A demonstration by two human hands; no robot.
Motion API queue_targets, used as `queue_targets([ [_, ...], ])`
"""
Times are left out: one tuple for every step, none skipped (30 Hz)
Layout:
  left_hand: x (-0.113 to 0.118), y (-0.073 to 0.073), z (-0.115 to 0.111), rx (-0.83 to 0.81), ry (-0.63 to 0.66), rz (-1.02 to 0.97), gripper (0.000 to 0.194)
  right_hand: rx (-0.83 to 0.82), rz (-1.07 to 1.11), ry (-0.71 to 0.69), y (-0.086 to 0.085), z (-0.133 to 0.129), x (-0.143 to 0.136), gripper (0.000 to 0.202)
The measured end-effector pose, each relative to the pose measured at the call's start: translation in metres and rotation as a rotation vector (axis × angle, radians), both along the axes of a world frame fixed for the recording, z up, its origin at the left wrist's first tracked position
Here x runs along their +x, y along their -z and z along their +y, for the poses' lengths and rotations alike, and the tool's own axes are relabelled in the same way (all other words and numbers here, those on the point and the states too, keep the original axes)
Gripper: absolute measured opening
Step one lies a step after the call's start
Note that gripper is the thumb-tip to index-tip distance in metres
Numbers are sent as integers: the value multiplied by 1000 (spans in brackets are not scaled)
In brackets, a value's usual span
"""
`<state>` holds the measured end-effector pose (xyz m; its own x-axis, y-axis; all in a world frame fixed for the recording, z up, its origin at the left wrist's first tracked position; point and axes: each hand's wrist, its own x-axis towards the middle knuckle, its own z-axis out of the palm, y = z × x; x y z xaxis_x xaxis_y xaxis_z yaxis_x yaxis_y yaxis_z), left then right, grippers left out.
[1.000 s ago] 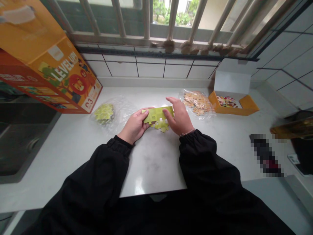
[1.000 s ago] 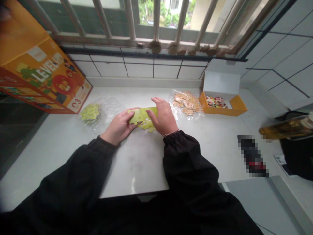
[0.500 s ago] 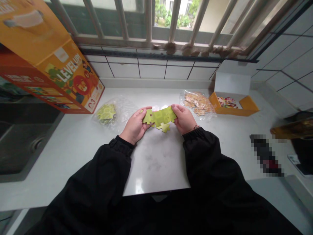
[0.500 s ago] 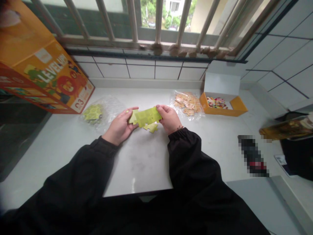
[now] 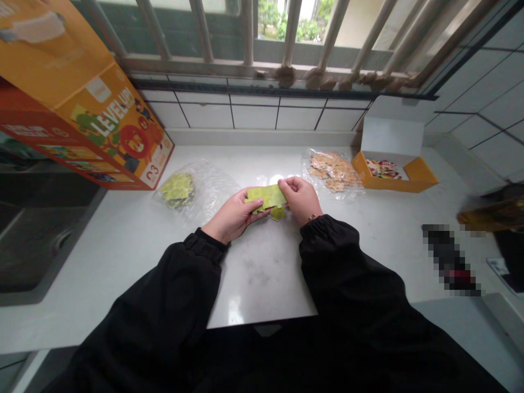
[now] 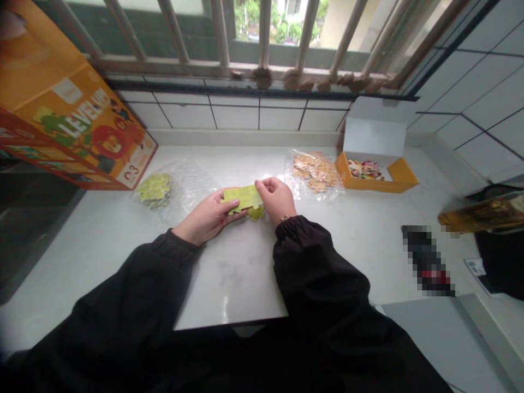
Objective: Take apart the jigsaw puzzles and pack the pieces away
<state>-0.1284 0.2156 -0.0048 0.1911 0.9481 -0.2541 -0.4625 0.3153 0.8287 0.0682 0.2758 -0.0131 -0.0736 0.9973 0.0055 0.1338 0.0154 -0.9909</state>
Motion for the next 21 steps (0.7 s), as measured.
queue_targets([
  [0,-1,0,-2,-4,-2,38,-19,28,-4,0,0,-1,48],
  [0,-2,0,-5,-7,-5,36,-44,66,-6,-1,1,-1,50],
  [-1,-3,0,-7,-8,-9,36,-74,106,-6,-1,1,-2,51],
  [-1,-4,0,-7,-4,-15,37,-105,146,-4,-2,1,-2,52],
  [-1,-6,0,-5,5,-21,38,-132,177,0,-2,2,-3,54],
  [-1,-7,0,0,18,-28,39,-150,197,6,-2,2,-3,55],
  [-1,-8,0,11,29,-35,40,-156,204,12,-2,2,-3,56],
  [-1,-9,0,24,37,-42,40,-155,204,17,-2,3,-3,56],
  [-1,-9,0,39,39,-49,39,-149,200,16,-2,3,-3,57],
  [-1,-10,0,53,37,-57,38,-141,196,12,-2,3,-3,57],
  [-1,-10,-1,63,35,-65,38,-133,192,3,-2,3,-3,58],
  [-1,-10,-1,68,34,-72,38,-132,191,-8,-2,3,-3,59],
  [-1,-10,-1,70,34,-75,37,-135,191,-20,-2,3,-3,60],
  [-1,-10,-1,68,36,-72,38,-141,192,-33,-3,2,-3,61],
  [-1,-10,-1,66,33,-61,38,-146,190,-48,-4,1,-4,62],
  [0,-9,-1,63,22,-43,38,-145,187,-62,-5,0,-4,63],
  [0,-9,-1,60,2,-17,38,-138,181,-78,-6,-1,-5,64],
  [1,-8,0,59,-26,13,38,-126,173,-99,-8,-2,-5,64],
  [2,-7,0,58,-55,43,38,-112,167,-124,-10,-4,-5,64],
  [2,-6,1,61,-83,70,38,-98,163,-153,-11,-5,-5,64],
  [3,-6,1,66,-106,93,37,-86,163,-182,-12,-6,-5,63],
])
